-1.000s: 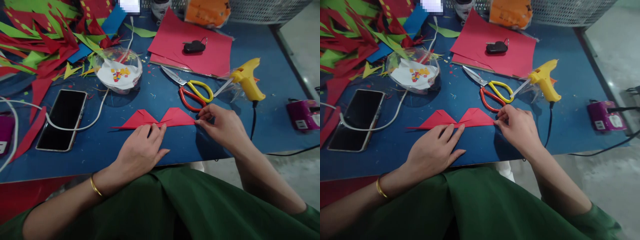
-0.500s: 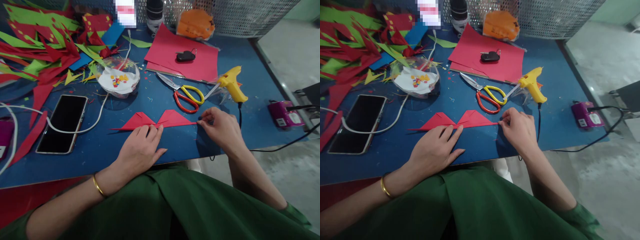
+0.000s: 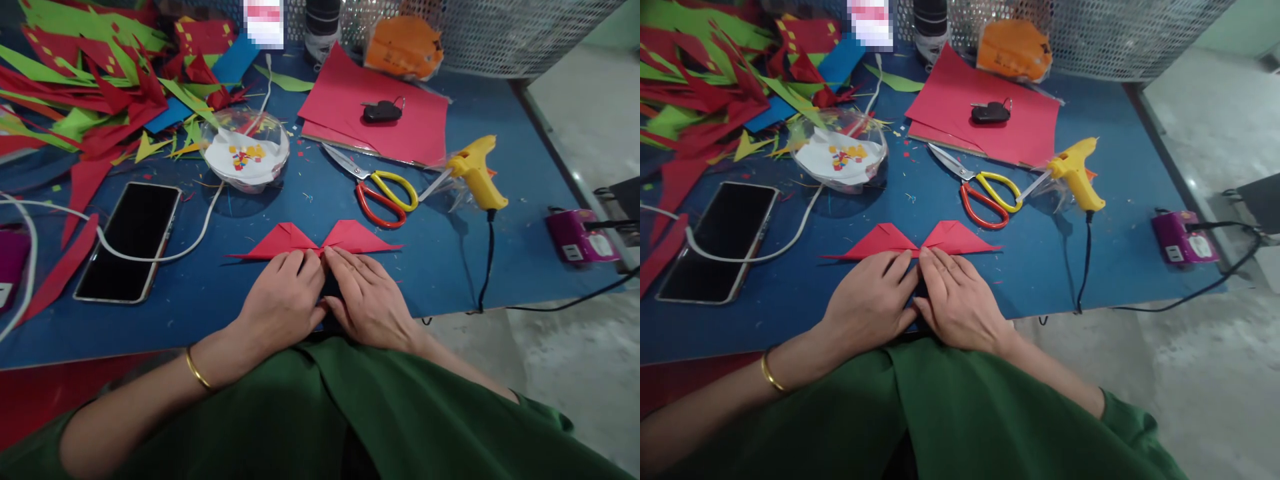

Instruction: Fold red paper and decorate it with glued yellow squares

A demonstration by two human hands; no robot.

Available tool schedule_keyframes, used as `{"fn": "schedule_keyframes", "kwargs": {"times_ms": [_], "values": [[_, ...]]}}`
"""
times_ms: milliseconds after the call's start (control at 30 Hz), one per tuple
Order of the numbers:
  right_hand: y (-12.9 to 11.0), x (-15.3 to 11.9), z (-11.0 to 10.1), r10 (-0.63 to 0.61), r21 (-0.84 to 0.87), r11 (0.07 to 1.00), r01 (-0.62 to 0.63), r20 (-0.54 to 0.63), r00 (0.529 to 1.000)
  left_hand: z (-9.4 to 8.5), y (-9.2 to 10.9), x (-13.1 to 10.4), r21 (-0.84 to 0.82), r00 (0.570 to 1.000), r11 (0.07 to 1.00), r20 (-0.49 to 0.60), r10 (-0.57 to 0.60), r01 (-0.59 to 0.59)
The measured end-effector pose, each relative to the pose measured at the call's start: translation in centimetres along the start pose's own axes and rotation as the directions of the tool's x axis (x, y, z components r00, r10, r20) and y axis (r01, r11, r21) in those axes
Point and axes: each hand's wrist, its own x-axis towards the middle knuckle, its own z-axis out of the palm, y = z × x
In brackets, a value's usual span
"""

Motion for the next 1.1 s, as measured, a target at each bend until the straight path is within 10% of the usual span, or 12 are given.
{"fn": "schedule_keyframes", "kwargs": {"times_ms": [367,700,867,1100], "values": [[1.2,-1.4,-0.6,-0.017,-0.169,0.986,0.015,-0.013,1.000,0.3,-0.3,-0.3,-0.041,1.000,0.999,-0.026,-0.016,0.015],[3.9,-5.2,-2.4,0.259,-0.349,0.904,-0.246,-0.010,0.966,0.1,-0.3,0.2,-0.003,0.997,1.000,-0.069,0.019,-0.019],[2.6,-3.9,-2.8,0.368,-0.299,0.854,-0.425,-0.229,0.901,0.1,0.1,0.2,0.002,0.997,1.000,-0.076,-0.003,0.004],[-0.3,0.7,-0.2,-0.029,0.083,0.996,0.038,-0.104,0.994,0.5,-0.3,-0.7,-0.058,0.998,0.998,-0.059,-0.025,0.022]]}}
